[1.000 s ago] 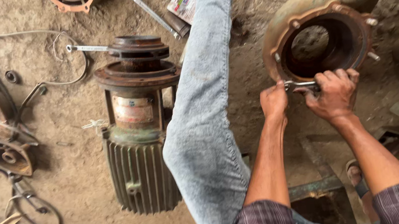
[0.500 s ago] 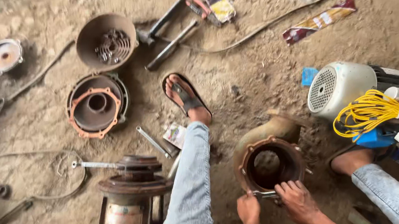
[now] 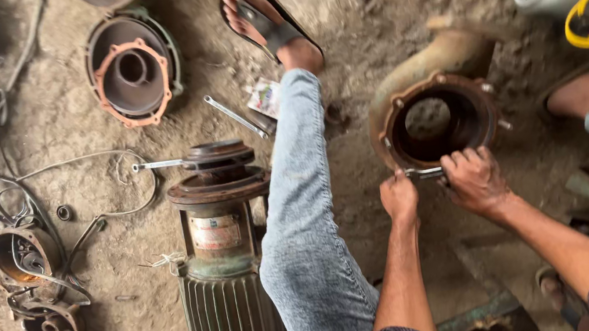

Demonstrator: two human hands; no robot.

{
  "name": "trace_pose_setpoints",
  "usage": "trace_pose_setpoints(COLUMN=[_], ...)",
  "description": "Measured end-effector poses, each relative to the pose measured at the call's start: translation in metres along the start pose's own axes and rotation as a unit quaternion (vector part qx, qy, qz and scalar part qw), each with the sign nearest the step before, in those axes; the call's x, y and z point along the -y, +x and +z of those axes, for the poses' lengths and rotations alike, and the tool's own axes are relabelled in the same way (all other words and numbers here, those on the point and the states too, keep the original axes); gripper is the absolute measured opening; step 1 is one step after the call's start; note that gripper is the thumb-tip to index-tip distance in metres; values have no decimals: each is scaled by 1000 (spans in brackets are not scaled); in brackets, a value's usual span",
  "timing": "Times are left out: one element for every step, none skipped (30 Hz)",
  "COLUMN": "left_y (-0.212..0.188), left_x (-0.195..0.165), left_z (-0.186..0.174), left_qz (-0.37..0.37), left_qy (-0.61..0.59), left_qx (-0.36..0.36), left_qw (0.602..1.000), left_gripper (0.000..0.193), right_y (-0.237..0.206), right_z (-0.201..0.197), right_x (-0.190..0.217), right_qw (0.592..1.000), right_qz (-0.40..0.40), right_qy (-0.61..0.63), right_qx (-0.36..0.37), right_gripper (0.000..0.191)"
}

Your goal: The person sits on the ground and uses a spanner to loosen and remove bolts securing the volute casing of a water pump to its electric motor, repositioning the spanner on successive bolts while another person steadies the motor.

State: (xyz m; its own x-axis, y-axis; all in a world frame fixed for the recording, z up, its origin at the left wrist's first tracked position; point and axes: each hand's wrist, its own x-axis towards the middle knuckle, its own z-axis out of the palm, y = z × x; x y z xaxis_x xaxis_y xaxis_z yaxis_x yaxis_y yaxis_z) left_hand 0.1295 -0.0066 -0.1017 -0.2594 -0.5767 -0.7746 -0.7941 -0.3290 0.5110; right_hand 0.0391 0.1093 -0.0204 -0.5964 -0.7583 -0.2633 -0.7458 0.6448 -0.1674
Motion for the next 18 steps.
trace_pose_setpoints(left_y=[-2,-3,-5,-6,-6,-7,-8,-9,-8,-8,-7,-7,-4,-3,-2,-1,-1,-2], left_x=[-1,-1,0,2,4,7,10,13,13,13,10,7,0,-5,-11,-16,-18,-21], left_z=[0,0,1,2,4,4,5,4,5,3,1,-1,-3,-6,-9,-11,-14,-16], left_qz=[-1,-11,-23,-31,-25,-20,-20,-26,-30,-31,-23,-9,17,25,25,37,41,42], left_qy=[-17,-10,-2,5,-16,-35,-52,-41,-33,-25,15,45,74,75,67,53,47,49], left_qx=[-5,6,17,26,24,22,22,21,20,18,30,41,51,39,25,17,11,9], left_qw=[1000,1000,1000,999,999,999,998,999,999,999,999,998,996,996,997,998,998,998], left_gripper=[40,41,42,43,41,39,37,40,42,45,48,52,56,55,54,51,47,44], right_y=[-3,-5,-9,-12,-15,-18,-20,-24,-24,-25,-23,-21,-18,-10,-1,5,10,16], right_z=[3,7,13,19,26,32,36,39,39,37,33,26,18,10,1,-8,-16,-22], right_x=[0,-1,-2,-4,-7,-8,-10,-8,-9,-6,-4,-2,2,2,0,0,-2,-5], right_qw=[1000,1000,1000,1000,999,1000,1000,1000,1000,1000,1000,997,988,969,986,997,998,997], right_qz=[4,10,12,12,11,9,9,8,13,16,18,-7,-28,-50,-42,-34,-19,-27], right_qy=[-2,-6,3,9,12,0,-10,-16,-10,-3,1,-49,-103,-162,-117,-65,-7,-8], right_qx=[-2,-5,-11,-22,-36,-27,-15,2,2,0,-10,-57,-114,-180,-111,-26,67,77], right_gripper=[32,31,31,31,31,30,28,26,27,28,29,35,43,53,50,49,49,46])
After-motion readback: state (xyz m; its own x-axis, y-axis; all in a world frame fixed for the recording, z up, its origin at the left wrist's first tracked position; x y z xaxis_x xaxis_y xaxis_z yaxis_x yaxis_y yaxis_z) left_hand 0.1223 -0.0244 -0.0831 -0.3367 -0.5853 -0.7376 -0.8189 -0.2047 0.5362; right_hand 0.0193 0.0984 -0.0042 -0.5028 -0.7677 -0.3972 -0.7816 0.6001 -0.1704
